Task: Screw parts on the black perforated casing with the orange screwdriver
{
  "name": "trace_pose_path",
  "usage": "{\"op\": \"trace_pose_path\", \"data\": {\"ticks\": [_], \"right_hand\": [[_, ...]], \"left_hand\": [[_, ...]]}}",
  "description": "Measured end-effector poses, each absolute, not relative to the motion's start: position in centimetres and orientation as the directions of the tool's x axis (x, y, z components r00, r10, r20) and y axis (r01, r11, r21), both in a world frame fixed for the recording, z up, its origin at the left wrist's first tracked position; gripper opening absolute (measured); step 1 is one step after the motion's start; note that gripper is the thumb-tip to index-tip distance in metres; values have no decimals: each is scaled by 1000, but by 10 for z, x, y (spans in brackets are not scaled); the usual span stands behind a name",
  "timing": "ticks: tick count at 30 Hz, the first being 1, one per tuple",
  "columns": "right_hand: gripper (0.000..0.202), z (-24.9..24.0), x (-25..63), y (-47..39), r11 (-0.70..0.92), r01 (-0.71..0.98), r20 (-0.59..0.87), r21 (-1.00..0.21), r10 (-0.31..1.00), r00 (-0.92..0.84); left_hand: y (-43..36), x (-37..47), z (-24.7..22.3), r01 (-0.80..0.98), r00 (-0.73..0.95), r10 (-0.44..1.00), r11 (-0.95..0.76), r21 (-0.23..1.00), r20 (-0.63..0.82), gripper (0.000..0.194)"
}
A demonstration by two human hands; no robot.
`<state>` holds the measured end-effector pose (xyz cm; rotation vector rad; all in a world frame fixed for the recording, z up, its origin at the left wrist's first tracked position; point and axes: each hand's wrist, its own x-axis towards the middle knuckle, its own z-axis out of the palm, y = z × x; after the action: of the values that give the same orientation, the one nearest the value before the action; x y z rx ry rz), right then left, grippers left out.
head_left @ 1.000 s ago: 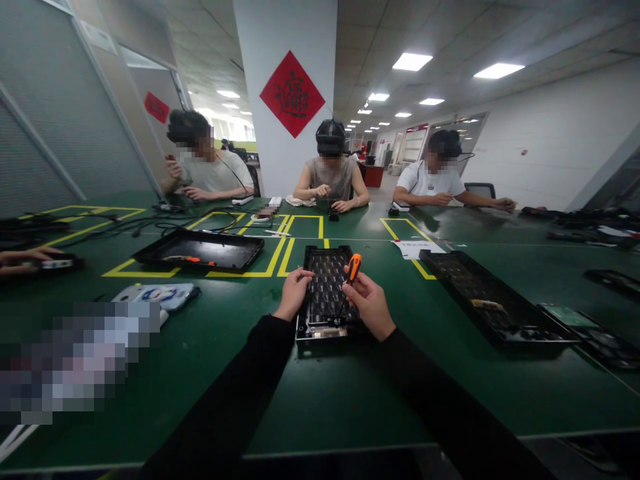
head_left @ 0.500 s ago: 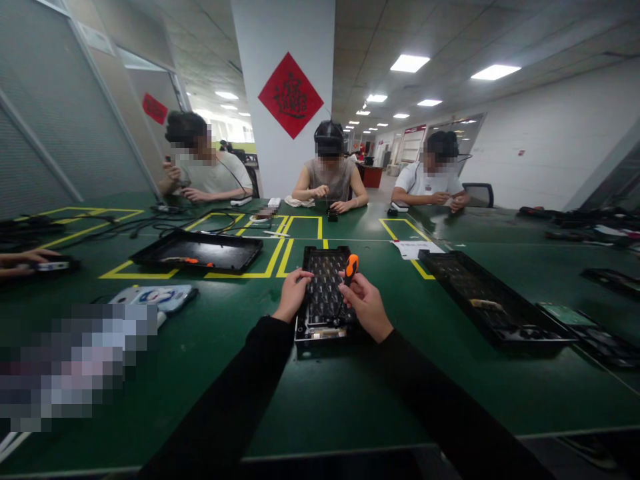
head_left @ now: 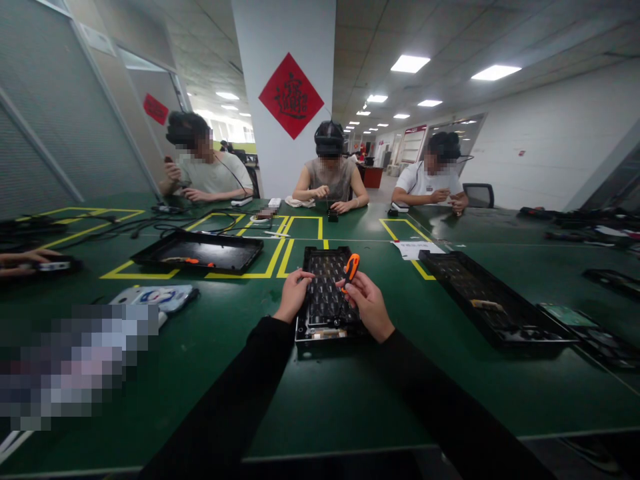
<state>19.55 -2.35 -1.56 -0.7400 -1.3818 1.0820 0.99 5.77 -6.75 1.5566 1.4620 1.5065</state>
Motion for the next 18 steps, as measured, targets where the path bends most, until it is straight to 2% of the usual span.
{"op": "trace_pose_path", "data": {"ticks": [7, 14, 18], "right_hand": [[43, -19, 196, -22, 391, -63, 395, -918, 914, -89], [41, -17, 196, -21, 375, -150, 391, -915, 915, -98], [38, -14, 197, -23, 365, -146, 383, -919, 916, -123]], "left_hand": [[56, 10, -66, 352, -200, 911, -277, 894, 361, 19], [58, 9, -68, 368, -193, 909, -282, 886, 369, 18], [56, 9, -69, 406, -206, 890, -301, 863, 407, 19]]}}
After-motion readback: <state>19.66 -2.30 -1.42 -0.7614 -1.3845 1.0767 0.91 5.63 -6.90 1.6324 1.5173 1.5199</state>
